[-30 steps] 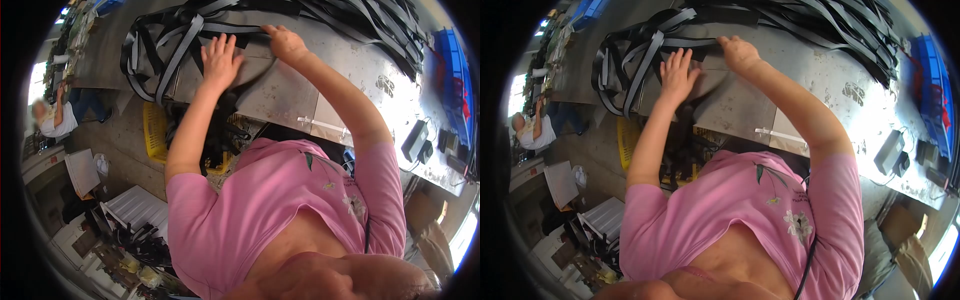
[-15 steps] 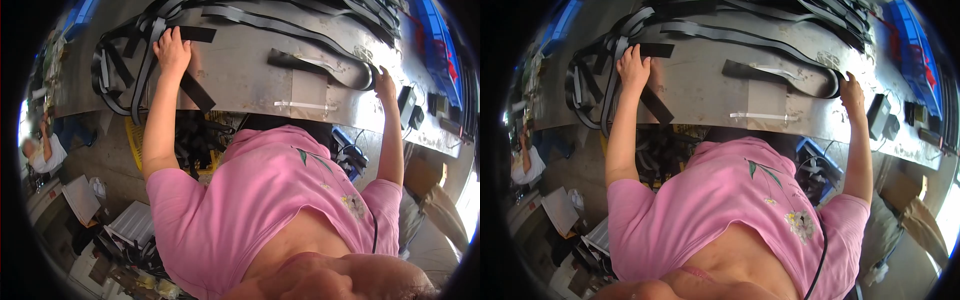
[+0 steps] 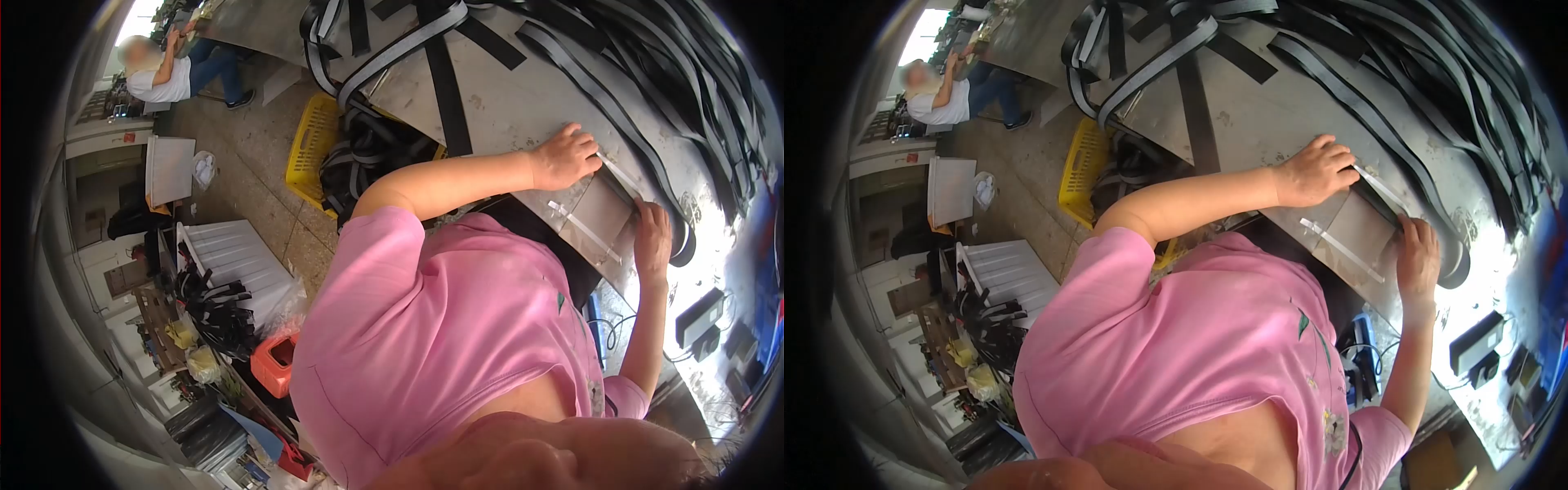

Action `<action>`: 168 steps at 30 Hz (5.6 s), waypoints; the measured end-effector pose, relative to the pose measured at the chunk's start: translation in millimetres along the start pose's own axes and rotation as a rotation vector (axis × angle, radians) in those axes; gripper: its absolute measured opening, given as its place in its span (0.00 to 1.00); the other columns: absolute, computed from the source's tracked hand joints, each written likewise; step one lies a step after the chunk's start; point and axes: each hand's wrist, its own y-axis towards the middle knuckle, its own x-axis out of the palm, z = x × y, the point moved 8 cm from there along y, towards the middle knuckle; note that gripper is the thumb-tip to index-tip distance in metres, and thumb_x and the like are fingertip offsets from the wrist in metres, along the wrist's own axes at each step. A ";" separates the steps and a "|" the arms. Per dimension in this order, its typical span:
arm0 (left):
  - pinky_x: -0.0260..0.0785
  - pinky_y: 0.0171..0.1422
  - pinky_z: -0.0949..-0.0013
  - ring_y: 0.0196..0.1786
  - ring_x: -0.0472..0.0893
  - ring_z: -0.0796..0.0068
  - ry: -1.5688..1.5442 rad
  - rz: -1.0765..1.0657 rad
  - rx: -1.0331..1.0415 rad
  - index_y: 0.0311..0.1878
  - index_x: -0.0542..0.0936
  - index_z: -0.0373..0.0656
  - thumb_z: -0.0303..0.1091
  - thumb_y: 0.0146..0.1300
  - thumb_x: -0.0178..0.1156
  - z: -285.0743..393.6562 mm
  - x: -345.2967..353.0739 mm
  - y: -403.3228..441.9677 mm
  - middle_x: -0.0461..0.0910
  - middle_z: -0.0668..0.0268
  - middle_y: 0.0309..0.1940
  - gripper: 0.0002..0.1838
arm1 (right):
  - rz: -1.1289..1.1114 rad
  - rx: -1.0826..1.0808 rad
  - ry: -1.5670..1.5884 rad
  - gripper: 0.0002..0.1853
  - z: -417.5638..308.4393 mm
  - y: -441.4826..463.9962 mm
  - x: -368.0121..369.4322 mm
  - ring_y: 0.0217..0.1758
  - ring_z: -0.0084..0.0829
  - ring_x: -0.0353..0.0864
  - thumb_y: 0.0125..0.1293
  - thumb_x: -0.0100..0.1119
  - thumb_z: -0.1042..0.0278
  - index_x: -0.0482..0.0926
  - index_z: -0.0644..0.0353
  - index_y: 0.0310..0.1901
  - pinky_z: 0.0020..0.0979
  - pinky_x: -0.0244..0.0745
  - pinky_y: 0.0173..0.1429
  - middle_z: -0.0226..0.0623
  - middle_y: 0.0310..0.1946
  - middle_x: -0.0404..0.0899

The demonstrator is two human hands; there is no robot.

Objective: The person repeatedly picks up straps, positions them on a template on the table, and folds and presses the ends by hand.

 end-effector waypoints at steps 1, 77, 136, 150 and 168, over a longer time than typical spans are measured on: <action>0.56 0.62 0.53 0.57 0.71 0.63 -0.068 -0.001 -0.037 0.43 0.78 0.46 0.40 0.56 0.60 -5.7 1.8 2.7 0.74 0.62 0.46 0.13 | -0.002 0.002 0.003 0.18 -4.5 -0.2 -4.3 0.49 0.43 0.75 0.60 0.55 0.73 0.75 0.56 0.53 0.38 0.70 0.54 0.41 0.48 0.75; 0.51 0.67 0.44 0.64 0.62 0.56 -0.059 -0.198 -0.011 0.60 0.69 0.43 0.49 0.53 0.64 58.0 -17.2 -26.5 0.65 0.59 0.57 0.33 | -0.129 0.361 0.226 0.16 4.3 -6.6 -3.5 0.37 0.44 0.80 0.60 0.58 0.54 0.75 0.61 0.34 0.40 0.74 0.41 0.42 0.30 0.80; 0.66 0.25 0.79 0.24 0.73 0.83 -1.818 -0.232 -0.988 0.42 0.78 0.40 0.39 0.52 0.70 147.1 64.8 0.8 0.79 0.67 0.30 0.18 | -0.186 0.634 0.506 0.08 70.1 -81.4 32.2 0.21 0.31 0.79 0.61 0.56 0.62 0.75 0.57 0.35 0.33 0.72 0.30 0.36 0.20 0.79; 0.73 0.43 0.53 0.37 0.78 0.48 -0.629 -0.113 -0.410 0.38 0.75 0.35 0.34 0.54 0.60 89.0 23.1 10.2 0.73 0.48 0.41 0.13 | -0.191 0.541 0.473 0.09 28.5 -9.2 47.1 0.37 0.45 0.83 0.58 0.56 0.67 0.75 0.55 0.41 0.40 0.75 0.40 0.46 0.30 0.82; 0.75 0.36 0.63 0.35 0.80 0.58 -0.149 -0.387 -0.119 0.60 0.62 0.28 0.42 0.57 0.62 57.9 26.9 14.5 0.69 0.55 0.40 0.35 | 0.220 0.705 0.764 0.25 26.1 -28.5 31.8 0.32 0.42 0.82 0.56 0.60 0.67 0.66 0.59 0.55 0.38 0.75 0.39 0.40 0.26 0.80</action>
